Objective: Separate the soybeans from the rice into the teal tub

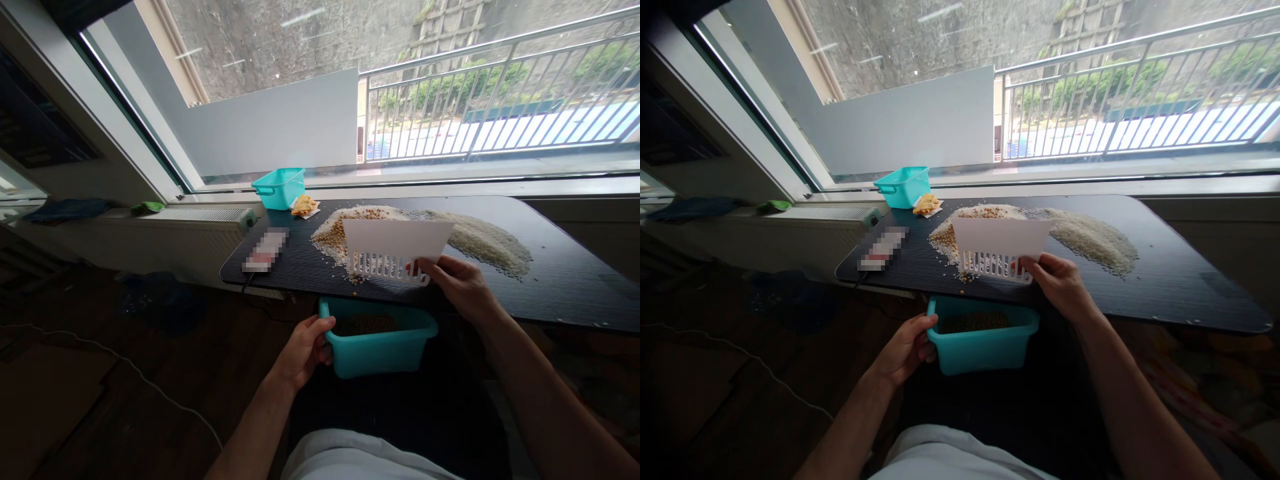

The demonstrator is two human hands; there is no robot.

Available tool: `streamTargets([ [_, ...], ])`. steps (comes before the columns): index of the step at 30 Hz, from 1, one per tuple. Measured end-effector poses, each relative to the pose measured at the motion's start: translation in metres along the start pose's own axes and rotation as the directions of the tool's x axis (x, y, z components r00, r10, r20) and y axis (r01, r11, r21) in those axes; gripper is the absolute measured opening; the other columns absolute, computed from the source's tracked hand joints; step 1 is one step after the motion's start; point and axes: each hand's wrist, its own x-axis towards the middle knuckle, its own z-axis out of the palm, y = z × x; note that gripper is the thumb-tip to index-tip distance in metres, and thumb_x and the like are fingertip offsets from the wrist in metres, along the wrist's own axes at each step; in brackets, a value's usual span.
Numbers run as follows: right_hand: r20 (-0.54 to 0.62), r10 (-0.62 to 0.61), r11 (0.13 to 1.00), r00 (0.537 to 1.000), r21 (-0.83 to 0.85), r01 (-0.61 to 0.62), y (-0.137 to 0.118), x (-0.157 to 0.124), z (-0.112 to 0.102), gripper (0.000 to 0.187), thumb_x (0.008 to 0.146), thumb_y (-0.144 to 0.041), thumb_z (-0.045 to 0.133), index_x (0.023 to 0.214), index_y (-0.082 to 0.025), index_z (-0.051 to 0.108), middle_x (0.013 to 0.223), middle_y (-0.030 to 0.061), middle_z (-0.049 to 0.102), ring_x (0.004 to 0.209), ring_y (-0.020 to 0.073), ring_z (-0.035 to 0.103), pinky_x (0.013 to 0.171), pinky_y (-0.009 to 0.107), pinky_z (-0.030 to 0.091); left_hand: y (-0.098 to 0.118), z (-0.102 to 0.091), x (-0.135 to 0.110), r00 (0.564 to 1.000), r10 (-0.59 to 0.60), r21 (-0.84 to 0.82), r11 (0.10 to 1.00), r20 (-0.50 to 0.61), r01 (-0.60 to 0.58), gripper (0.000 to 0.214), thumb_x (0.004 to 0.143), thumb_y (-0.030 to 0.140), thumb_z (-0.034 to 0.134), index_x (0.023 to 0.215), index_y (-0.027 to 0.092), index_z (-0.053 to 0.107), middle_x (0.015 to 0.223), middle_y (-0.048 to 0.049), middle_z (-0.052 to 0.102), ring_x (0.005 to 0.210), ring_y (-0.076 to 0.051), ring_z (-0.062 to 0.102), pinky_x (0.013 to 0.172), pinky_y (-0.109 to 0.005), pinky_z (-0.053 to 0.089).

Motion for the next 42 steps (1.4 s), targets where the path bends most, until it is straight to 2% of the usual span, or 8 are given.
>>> streamTargets([
  [7,0.017,0.008,1.000,1.000,0.025,-0.009,-0.0061,-0.0032,-0.0022,0.032,0.069,-0.053,0.069,0.063,-0.021,0.071,0.065,-0.0001,0.070,0.059,0.0150,0.058,0.059,0.027,0.048,0.0006,0.0009,-0.0015,1.000,0.000,-0.004,1.000,-0.009,0.000,0.040,0.064,0.038,0.078,0.057,0.020,0.042,0.043,0.0104,0.035,0.036,-0.006,0.035,0.038,-0.021,0.033],
  [11,-0.003,-0.010,1.000,1.000,-0.007,0.010,-0.0048,-0.0033,-0.0021,0.032,0.071,-0.052,0.068,0.066,-0.021,0.073,0.067,0.0005,0.071,0.060,0.0154,0.059,0.060,0.028,0.048,0.0013,0.0019,-0.0020,1.000,0.000,-0.006,1.000,-0.006,0.000,0.039,0.065,0.038,0.077,0.058,0.020,0.043,0.043,0.0103,0.036,0.035,-0.006,0.035,0.038,-0.021,0.033],
  [17,0.001,0.025,1.000,1.000,0.007,-0.025,-0.0036,-0.0027,-0.0030,0.032,0.067,-0.052,0.071,0.073,-0.021,0.075,0.069,0.0007,0.072,0.063,0.0175,0.063,0.062,0.029,0.051,0.0011,0.0016,-0.0013,1.000,-0.005,-0.002,1.000,-0.014,0.005,0.040,0.065,0.038,0.077,0.058,0.020,0.042,0.044,0.0103,0.036,0.035,-0.006,0.035,0.039,-0.021,0.032],
  [22,0.007,-0.004,1.000,1.000,0.013,0.004,0.0003,-0.0017,-0.0013,0.030,0.073,-0.051,0.067,0.070,-0.022,0.075,0.071,0.0006,0.073,0.068,0.0179,0.063,0.067,0.029,0.051,0.0007,0.0008,-0.0007,1.000,-0.004,-0.001,1.000,-0.001,0.004,0.040,0.066,0.039,0.077,0.059,0.020,0.042,0.044,0.0106,0.035,0.036,-0.006,0.035,0.039,-0.021,0.033],
  [34,0.020,0.016,1.000,1.000,0.015,-0.016,-0.0050,-0.0015,-0.0022,0.034,0.065,-0.056,0.072,0.077,-0.025,0.078,0.075,0.0006,0.075,0.070,0.0210,0.066,0.069,0.033,0.054,-0.0005,0.0009,0.0010,1.000,-0.011,-0.001,1.000,-0.002,0.011,0.042,0.065,0.040,0.077,0.058,0.020,0.041,0.043,0.0109,0.035,0.035,-0.005,0.034,0.039,-0.021,0.032],
  [42,0.074,0.000,1.000,0.997,-0.029,0.002,-0.0002,0.0007,0.0018,0.034,0.067,-0.055,0.070,0.077,-0.023,0.078,0.072,0.0005,0.074,0.068,0.0196,0.066,0.066,0.031,0.054,0.0008,0.0034,0.0010,1.000,-0.015,-0.009,1.000,-0.010,0.015,0.043,0.063,0.039,0.079,0.057,0.020,0.041,0.042,0.0111,0.034,0.034,-0.005,0.033,0.038,-0.021,0.031],
])
